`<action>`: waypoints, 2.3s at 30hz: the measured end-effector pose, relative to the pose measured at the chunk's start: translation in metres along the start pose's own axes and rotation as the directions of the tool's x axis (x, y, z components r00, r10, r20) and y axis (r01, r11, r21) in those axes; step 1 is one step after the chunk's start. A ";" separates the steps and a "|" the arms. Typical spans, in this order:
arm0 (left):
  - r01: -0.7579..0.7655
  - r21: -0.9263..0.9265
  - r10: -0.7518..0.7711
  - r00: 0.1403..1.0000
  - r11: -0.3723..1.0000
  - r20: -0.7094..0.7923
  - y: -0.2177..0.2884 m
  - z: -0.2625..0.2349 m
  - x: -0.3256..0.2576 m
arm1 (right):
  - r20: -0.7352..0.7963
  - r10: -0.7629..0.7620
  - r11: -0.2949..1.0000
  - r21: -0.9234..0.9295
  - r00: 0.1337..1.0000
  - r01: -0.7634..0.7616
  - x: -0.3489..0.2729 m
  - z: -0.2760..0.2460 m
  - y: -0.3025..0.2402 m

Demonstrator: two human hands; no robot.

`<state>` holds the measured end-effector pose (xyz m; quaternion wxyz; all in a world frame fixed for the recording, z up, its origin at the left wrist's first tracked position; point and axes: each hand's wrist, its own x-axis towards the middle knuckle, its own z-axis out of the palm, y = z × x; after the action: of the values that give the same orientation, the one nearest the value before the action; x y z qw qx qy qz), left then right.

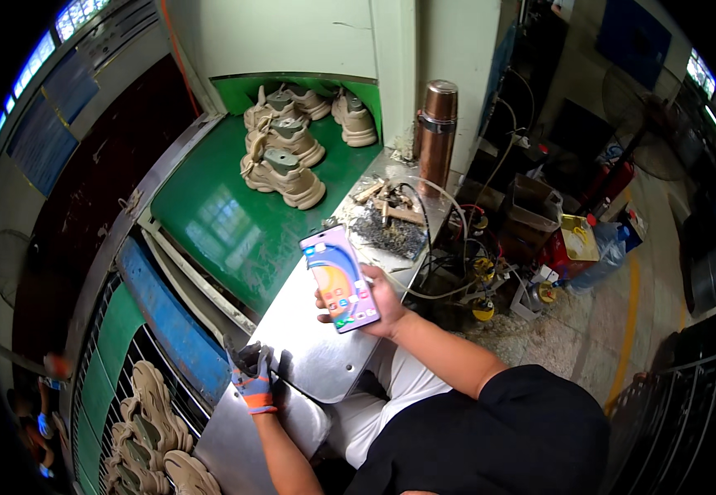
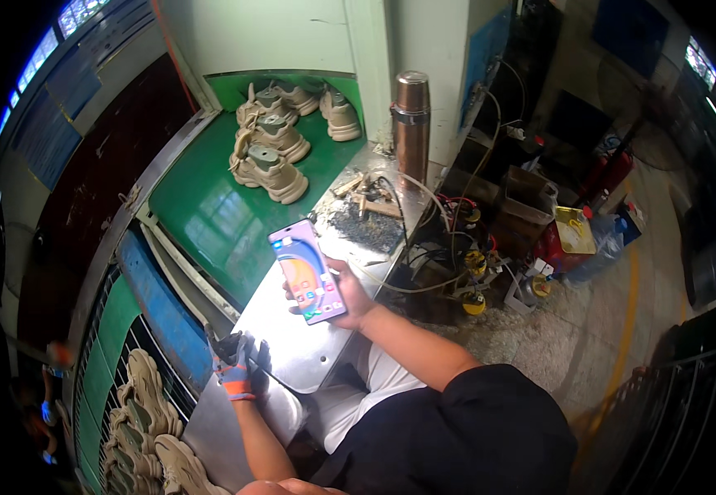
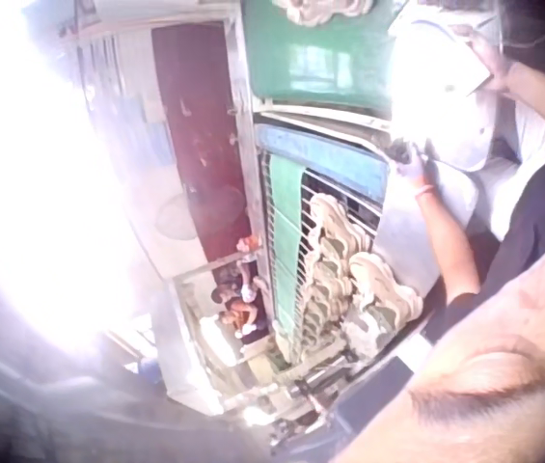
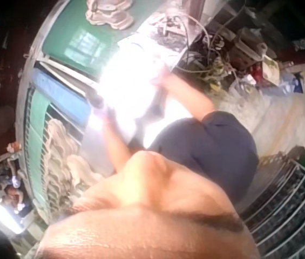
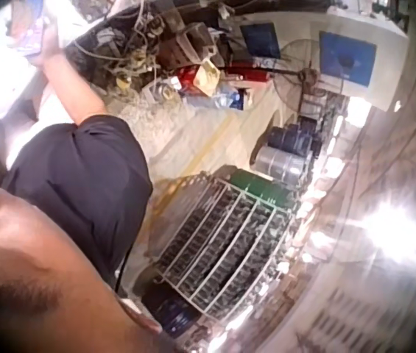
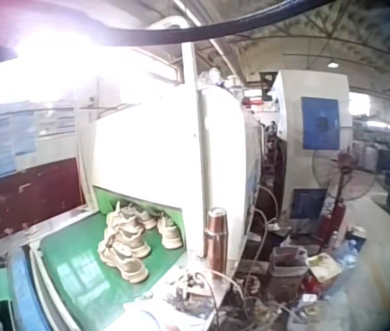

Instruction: The person uses a powered tool to clean or trim excess material from the outer seams and soles of shoes one by one, picking each shoe up from a conveyor belt and returning it after processing.

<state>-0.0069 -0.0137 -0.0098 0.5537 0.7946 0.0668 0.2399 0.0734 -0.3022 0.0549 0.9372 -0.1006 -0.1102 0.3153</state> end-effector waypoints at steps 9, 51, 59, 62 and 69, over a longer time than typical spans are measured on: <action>0.032 0.134 -0.029 0.999 0.990 -0.028 -0.008 -0.005 -0.003 | -0.347 -0.449 0.882 -0.318 0.823 0.347 -0.119 -0.031 -0.154; 0.501 0.845 -0.216 0.860 0.186 -0.462 -0.081 -0.391 0.065 | 0.259 -0.679 -0.299 -0.952 0.687 0.063 -0.099 -0.051 -0.078; -0.093 0.847 0.324 0.941 0.524 -0.097 -0.065 -0.273 0.020 | 0.294 -0.307 -0.683 -0.731 0.905 0.006 0.031 -0.052 -0.018; 0.057 0.364 0.013 0.982 0.930 -0.188 -0.032 -0.238 -0.042 | 0.219 -0.396 -0.753 -0.633 0.892 -0.179 0.060 -0.064 -0.022; -0.261 0.764 -0.212 0.863 0.591 0.459 0.111 -0.144 -0.103 | 0.057 -0.292 -0.698 -0.696 0.955 -0.172 0.035 -0.053 -0.027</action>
<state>-0.1803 0.0279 0.0985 0.1268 0.9916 0.0093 -0.0255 0.1303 -0.3085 0.0162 0.2921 -0.9278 -0.2196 -0.0747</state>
